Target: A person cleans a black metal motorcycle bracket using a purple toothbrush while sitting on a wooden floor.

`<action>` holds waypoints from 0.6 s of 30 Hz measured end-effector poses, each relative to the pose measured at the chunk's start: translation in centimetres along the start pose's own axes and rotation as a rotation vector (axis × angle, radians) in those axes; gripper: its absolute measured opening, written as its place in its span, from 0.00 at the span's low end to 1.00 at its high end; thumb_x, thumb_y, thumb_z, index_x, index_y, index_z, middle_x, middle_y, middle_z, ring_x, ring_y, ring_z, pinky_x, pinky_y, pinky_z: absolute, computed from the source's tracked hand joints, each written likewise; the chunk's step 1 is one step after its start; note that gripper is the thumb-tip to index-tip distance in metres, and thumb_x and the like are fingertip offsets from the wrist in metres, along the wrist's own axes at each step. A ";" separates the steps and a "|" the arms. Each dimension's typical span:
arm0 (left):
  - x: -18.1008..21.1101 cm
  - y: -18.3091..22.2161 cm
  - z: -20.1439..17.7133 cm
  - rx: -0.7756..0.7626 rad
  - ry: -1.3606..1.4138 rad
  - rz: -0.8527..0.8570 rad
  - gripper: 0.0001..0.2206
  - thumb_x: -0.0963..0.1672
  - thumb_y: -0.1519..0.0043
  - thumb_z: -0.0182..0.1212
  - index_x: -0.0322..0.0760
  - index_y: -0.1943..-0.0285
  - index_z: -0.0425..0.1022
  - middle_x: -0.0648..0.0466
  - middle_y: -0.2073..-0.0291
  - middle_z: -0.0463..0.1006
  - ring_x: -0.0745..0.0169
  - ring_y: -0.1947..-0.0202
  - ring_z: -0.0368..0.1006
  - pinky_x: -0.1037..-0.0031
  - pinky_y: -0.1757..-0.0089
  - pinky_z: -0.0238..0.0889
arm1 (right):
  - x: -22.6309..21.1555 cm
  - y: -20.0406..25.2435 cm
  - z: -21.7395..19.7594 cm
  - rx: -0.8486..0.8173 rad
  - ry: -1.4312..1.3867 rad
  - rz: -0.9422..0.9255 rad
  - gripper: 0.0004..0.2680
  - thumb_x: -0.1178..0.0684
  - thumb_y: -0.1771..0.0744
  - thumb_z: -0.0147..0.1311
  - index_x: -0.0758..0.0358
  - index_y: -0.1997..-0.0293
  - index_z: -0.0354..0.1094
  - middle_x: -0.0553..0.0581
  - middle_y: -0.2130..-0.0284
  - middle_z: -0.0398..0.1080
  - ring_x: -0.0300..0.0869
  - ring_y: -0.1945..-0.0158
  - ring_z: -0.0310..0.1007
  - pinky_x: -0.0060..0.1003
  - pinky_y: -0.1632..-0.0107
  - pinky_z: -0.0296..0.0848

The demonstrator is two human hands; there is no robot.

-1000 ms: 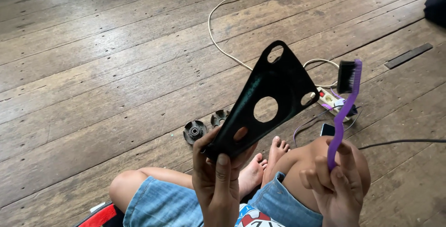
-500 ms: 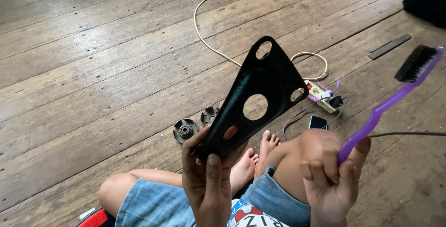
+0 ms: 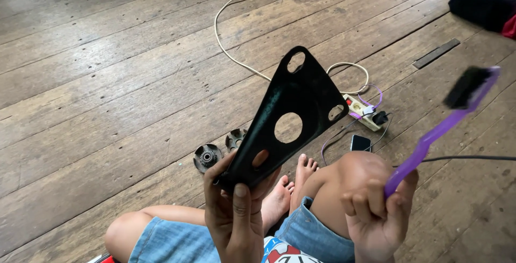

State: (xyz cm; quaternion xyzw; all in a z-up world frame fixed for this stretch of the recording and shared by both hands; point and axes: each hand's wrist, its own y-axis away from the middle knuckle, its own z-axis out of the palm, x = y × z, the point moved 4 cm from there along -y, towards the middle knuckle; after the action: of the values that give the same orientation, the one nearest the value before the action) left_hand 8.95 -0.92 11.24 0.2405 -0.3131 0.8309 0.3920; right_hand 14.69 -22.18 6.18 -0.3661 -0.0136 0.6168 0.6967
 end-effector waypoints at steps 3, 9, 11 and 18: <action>-0.3 -0.1 -0.2 0.012 -0.037 -0.004 0.17 0.39 0.30 0.44 0.31 0.32 0.58 0.31 0.42 0.76 0.40 0.46 0.80 0.50 0.44 0.78 | 0.3 -0.1 -0.1 -0.049 0.099 -0.004 0.16 0.55 0.27 0.42 0.50 0.27 0.52 0.46 0.81 0.43 0.32 0.80 0.37 0.30 0.73 0.45; -0.6 -0.5 -1.1 0.047 0.038 0.017 0.17 0.39 0.30 0.46 0.29 0.32 0.58 0.27 0.42 0.74 0.35 0.46 0.79 0.46 0.40 0.73 | 1.3 -0.6 0.5 -0.162 0.294 -0.053 0.12 0.57 0.30 0.54 0.57 0.40 0.60 0.50 0.75 0.64 0.30 0.83 0.38 0.26 0.80 0.46; -0.6 -0.2 -1.2 0.055 0.043 0.014 0.18 0.39 0.30 0.46 0.29 0.31 0.58 0.27 0.42 0.75 0.38 0.47 0.80 0.44 0.40 0.72 | 1.3 0.4 -0.6 -0.240 0.230 -0.126 0.05 0.59 0.31 0.52 0.60 0.50 0.64 0.45 0.83 0.49 0.30 0.82 0.39 0.29 0.77 0.46; -1.0 -0.3 -1.5 0.027 0.167 0.074 0.18 0.39 0.30 0.48 0.25 0.32 0.56 0.24 0.42 0.72 0.31 0.44 0.77 0.36 0.41 0.71 | 1.6 1.6 -0.3 -0.173 0.601 -0.250 0.02 0.57 0.33 0.56 0.57 0.59 0.67 0.49 0.73 0.75 0.28 0.73 0.72 0.21 0.63 0.75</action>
State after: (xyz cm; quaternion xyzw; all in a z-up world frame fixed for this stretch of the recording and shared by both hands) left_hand 9.51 -0.24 9.67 0.1639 -0.2769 0.8661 0.3826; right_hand 13.86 -20.97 4.47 -0.5850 0.0952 0.3874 0.7061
